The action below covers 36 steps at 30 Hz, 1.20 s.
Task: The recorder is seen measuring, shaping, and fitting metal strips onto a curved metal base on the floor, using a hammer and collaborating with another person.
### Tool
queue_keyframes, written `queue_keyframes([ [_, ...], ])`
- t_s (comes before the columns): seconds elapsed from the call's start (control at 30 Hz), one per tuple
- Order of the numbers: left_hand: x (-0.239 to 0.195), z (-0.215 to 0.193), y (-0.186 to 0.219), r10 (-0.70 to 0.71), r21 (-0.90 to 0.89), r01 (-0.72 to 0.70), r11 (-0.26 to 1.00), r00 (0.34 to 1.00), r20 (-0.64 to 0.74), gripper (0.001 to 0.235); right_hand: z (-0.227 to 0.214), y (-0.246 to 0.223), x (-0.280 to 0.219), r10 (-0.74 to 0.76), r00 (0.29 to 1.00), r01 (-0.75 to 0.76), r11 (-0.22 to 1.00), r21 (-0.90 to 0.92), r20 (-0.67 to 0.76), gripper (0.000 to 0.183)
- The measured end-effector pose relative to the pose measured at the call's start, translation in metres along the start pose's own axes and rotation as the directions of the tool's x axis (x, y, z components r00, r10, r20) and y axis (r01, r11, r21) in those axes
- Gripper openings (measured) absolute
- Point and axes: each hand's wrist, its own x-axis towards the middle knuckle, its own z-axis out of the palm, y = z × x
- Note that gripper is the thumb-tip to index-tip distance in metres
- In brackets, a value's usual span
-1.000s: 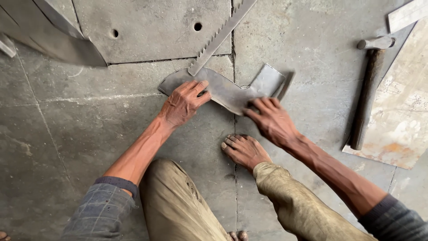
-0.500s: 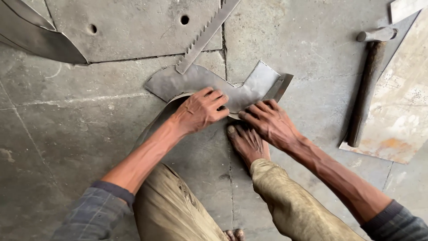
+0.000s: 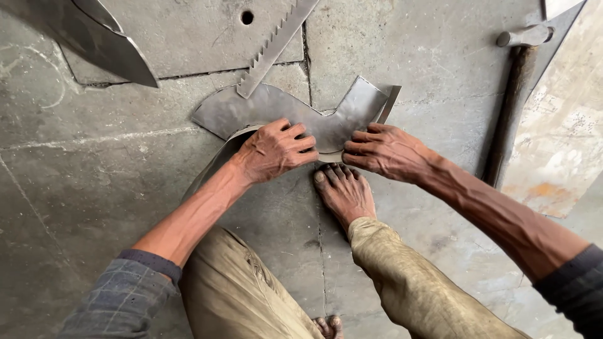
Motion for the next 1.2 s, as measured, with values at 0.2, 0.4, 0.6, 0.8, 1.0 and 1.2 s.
queue_keyframes([
  [0.2, -0.002, 0.004, 0.000, -0.015, 0.024, 0.015, 1.000, 0.999, -0.035, 0.009, -0.013, 0.018, -0.015, -0.111, 0.989, 0.092, 0.980, -0.178, -0.101, 0.048],
  [0.4, 0.036, 0.023, 0.031, -0.029, 0.092, 0.026, 0.995, 0.999, 0.036, 0.020, -0.037, 0.022, -0.039, 0.072, 0.992, -0.091, 0.979, -0.181, -0.108, 0.035],
  [0.6, 0.050, 0.046, 0.051, -0.111, 0.016, 0.110, 0.994, 0.993, 0.031, 0.022, -0.025, 0.019, -0.034, 0.117, 0.983, -0.138, 0.979, -0.151, -0.142, 0.022],
  [0.8, 0.048, 0.045, 0.051, -0.101, 0.038, 0.102, 0.994, 0.994, -0.029, 0.013, -0.023, 0.013, -0.036, 0.313, 0.949, -0.308, 0.946, -0.104, 0.038, 0.017],
  [1.0, 0.035, 0.015, 0.037, -0.091, 0.035, 0.093, 0.995, 0.994, -0.053, 0.013, -0.035, 0.016, -0.031, 0.078, 0.987, -0.106, 0.973, -0.206, -0.141, 0.036],
  [1.2, 0.015, 0.010, 0.030, -0.080, -0.066, 0.081, 0.994, 0.996, 0.025, 0.010, -0.034, 0.013, -0.012, -0.064, 0.997, 0.053, 0.972, -0.228, -0.041, 0.039],
])
